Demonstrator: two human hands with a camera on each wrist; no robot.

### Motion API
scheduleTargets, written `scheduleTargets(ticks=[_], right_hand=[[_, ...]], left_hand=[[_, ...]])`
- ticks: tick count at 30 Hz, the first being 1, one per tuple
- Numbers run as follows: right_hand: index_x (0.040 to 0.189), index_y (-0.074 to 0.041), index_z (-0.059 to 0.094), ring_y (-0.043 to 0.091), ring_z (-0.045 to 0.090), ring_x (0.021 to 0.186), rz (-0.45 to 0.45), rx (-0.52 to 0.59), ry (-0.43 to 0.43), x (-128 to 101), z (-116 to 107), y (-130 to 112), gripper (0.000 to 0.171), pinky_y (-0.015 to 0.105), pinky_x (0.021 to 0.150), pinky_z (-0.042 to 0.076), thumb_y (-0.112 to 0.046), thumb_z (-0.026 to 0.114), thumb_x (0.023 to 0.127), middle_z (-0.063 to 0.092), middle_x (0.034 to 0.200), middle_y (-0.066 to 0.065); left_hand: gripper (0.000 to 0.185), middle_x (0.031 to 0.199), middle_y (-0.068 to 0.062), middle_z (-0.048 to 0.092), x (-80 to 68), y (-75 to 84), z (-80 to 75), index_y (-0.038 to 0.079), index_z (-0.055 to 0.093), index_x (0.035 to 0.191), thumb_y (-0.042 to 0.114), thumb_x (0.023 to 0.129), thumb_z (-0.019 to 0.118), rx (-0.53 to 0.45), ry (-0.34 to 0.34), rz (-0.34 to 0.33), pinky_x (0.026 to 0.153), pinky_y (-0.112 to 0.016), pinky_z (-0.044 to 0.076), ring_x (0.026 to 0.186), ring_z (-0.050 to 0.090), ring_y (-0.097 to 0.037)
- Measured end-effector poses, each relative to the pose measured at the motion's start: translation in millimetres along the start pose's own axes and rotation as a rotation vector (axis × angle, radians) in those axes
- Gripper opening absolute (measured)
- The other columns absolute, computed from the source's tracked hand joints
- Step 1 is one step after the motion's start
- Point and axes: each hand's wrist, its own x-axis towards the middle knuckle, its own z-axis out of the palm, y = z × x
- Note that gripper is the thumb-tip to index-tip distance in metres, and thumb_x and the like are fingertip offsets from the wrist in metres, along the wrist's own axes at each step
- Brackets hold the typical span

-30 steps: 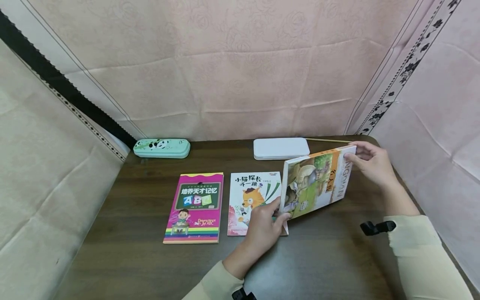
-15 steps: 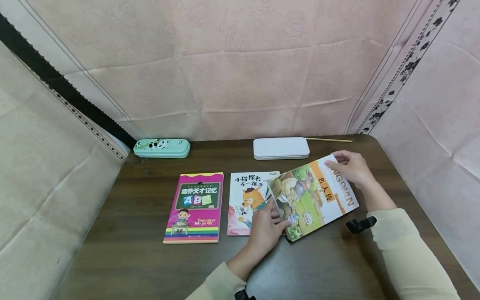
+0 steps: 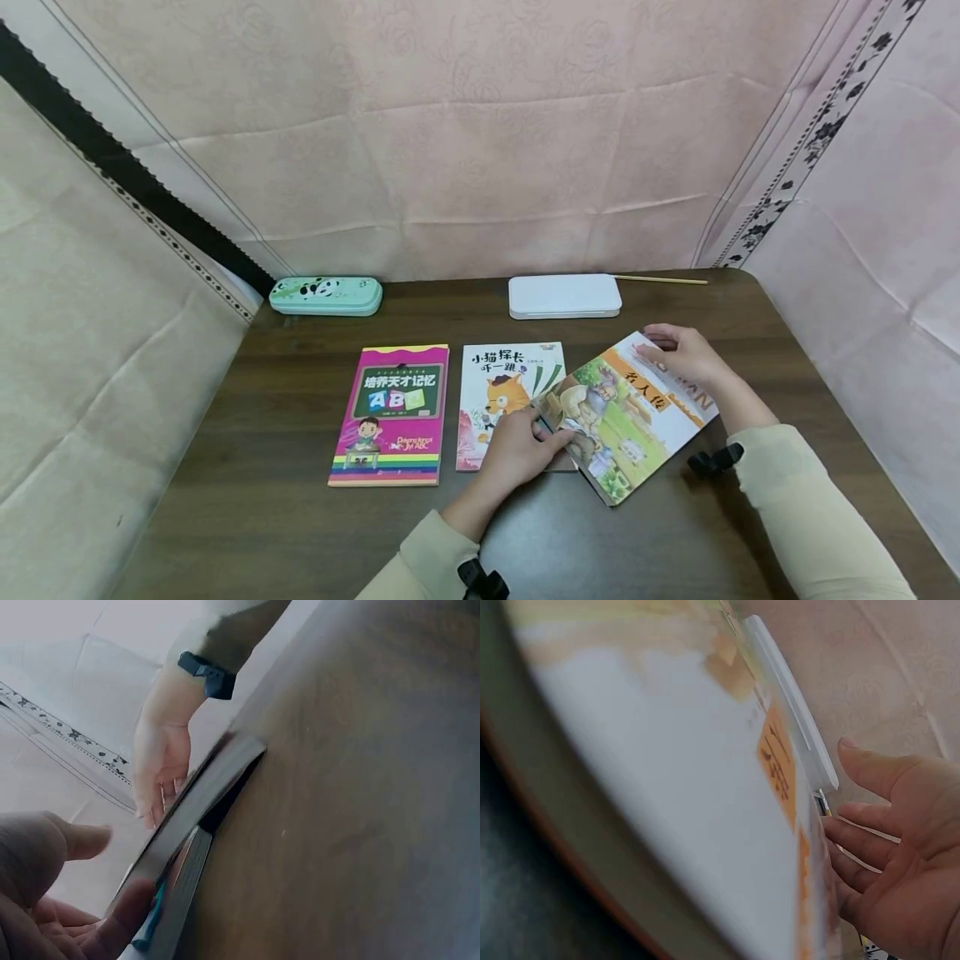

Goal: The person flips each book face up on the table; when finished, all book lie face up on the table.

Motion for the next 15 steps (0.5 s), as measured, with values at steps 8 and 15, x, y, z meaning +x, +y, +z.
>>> scheduleTargets(ticks=[8,15], right_hand=[[0.145,0.004,0.048,0.043,0.053,0.125,0.029,-0.043,-0.009,-17,-8,15,0.064,0.057,0.103,0.044,-0.039,0.065,0.100,0.057,0.136,0.028],[0.127,0.006,0.062,0.026,0.063,0.094,0.001,-0.194,0.004,-42,-20,33,0.055,0.034,0.076,0.051,-0.038,0.073,0.094,0.067,0.107,0.016]], left_hand=[[0.034,0.048,0.010,0.049,13.7,3.5,-16.6,0.007,0.075,0.084,0.039,0.094,0.073,0.167,-0.011,0.044,0.049,-0.023,0.036,0.045,0.045,-0.005],[0.027,0.079,0.002,0.069,32.7,-1.9,-20.4,0.008,0.079,0.102,0.034,0.093,0.075,0.208,0.129,0.157,0.072,-0.030,0.051,0.073,0.061,-0.009]])
